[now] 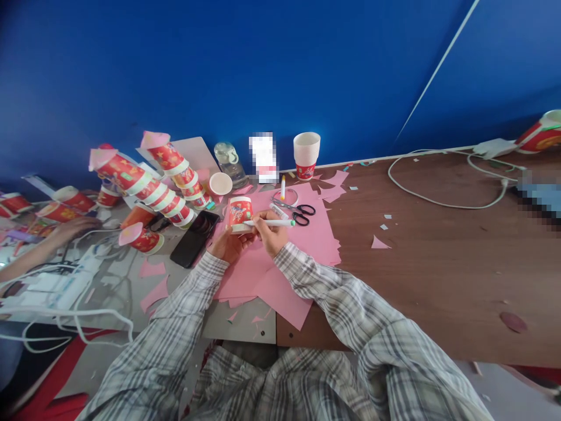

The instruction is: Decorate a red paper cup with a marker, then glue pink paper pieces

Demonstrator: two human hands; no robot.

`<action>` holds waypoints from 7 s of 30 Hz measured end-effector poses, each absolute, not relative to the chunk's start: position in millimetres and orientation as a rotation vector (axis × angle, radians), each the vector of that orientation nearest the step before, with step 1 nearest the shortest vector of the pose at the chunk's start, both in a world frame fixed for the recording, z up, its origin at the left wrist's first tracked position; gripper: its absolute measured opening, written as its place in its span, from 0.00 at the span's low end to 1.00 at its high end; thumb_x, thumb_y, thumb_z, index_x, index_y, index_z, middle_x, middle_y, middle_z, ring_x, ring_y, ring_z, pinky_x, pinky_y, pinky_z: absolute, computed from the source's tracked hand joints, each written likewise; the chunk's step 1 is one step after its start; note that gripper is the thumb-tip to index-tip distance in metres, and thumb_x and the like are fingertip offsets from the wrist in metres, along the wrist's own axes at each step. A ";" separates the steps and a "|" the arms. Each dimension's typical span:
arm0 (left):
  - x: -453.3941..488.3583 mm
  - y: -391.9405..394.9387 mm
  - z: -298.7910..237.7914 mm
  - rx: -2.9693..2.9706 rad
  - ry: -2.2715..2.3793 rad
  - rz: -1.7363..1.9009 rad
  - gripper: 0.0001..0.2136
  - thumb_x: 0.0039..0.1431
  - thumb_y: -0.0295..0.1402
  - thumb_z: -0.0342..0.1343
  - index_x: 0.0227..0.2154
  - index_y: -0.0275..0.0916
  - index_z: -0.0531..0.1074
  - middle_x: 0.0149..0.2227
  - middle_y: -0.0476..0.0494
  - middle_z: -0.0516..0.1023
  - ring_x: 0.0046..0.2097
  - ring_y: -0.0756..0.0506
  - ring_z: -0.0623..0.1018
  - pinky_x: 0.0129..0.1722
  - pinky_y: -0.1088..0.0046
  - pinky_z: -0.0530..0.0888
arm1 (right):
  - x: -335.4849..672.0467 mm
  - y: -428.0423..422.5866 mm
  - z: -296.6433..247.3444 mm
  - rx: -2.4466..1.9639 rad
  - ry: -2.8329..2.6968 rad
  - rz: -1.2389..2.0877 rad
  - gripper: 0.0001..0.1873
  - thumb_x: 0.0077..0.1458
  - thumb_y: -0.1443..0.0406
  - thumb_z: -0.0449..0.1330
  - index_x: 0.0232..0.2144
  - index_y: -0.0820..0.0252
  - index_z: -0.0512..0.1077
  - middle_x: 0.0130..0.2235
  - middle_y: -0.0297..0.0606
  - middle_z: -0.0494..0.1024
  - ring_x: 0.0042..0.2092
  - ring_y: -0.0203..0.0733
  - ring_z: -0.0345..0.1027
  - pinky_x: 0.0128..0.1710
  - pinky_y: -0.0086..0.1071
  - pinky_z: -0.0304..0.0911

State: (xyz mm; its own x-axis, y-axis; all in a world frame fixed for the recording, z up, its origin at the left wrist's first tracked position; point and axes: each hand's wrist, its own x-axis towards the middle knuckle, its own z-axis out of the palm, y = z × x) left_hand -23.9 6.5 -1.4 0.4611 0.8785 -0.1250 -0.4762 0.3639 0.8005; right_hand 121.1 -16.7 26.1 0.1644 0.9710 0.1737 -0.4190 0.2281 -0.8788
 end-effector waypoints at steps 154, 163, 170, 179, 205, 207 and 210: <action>-22.3 6.9 0.9 0.726 0.628 0.957 0.28 0.41 0.48 0.58 0.43 0.34 0.67 0.41 0.37 0.75 0.44 0.40 0.73 0.47 0.62 0.65 | 122.9 -18.8 25.2 -0.818 -0.910 1.185 0.08 0.42 0.62 0.56 0.21 0.62 0.67 0.14 0.28 0.65 0.16 0.28 0.52 0.15 0.24 0.47; -21.6 5.2 3.4 0.721 0.622 0.948 0.28 0.42 0.48 0.58 0.44 0.36 0.66 0.44 0.38 0.74 0.43 0.42 0.73 0.46 0.64 0.66 | 121.9 -15.5 22.7 -0.749 -0.821 1.181 0.09 0.43 0.61 0.57 0.21 0.61 0.65 0.15 0.27 0.65 0.16 0.28 0.51 0.15 0.23 0.45; -22.2 6.9 1.1 0.712 0.635 0.950 0.28 0.42 0.48 0.57 0.44 0.34 0.66 0.42 0.36 0.74 0.43 0.41 0.73 0.45 0.64 0.66 | 122.4 -15.5 24.5 -0.785 -0.809 1.137 0.10 0.44 0.60 0.57 0.21 0.61 0.65 0.15 0.27 0.65 0.15 0.27 0.51 0.15 0.23 0.46; -24.0 7.5 -0.5 0.721 0.617 0.940 0.30 0.41 0.48 0.58 0.46 0.34 0.65 0.45 0.36 0.73 0.46 0.40 0.72 0.47 0.64 0.65 | 121.1 -16.6 26.2 -0.808 -0.826 1.131 0.11 0.44 0.58 0.57 0.23 0.62 0.65 0.15 0.27 0.65 0.15 0.27 0.50 0.15 0.23 0.46; -23.8 7.0 0.7 0.715 0.621 0.963 0.28 0.42 0.47 0.58 0.44 0.33 0.66 0.42 0.35 0.74 0.43 0.40 0.73 0.45 0.63 0.65 | 121.1 -18.2 22.8 -0.819 -0.837 1.152 0.10 0.44 0.59 0.57 0.22 0.62 0.66 0.15 0.28 0.66 0.16 0.28 0.52 0.16 0.24 0.47; -24.1 7.1 -0.1 0.721 0.625 0.969 0.27 0.42 0.47 0.58 0.44 0.34 0.66 0.42 0.36 0.75 0.43 0.40 0.73 0.45 0.63 0.66 | 120.9 -19.4 21.5 -0.798 -0.871 1.198 0.10 0.43 0.59 0.57 0.22 0.62 0.66 0.14 0.28 0.66 0.16 0.28 0.51 0.15 0.24 0.46; -24.0 7.8 -1.1 0.729 0.625 0.975 0.27 0.42 0.48 0.58 0.43 0.35 0.67 0.42 0.37 0.75 0.43 0.41 0.73 0.45 0.63 0.66 | 120.9 -19.4 20.2 -0.777 -0.890 1.233 0.10 0.42 0.59 0.57 0.22 0.61 0.67 0.14 0.28 0.66 0.16 0.29 0.51 0.15 0.25 0.46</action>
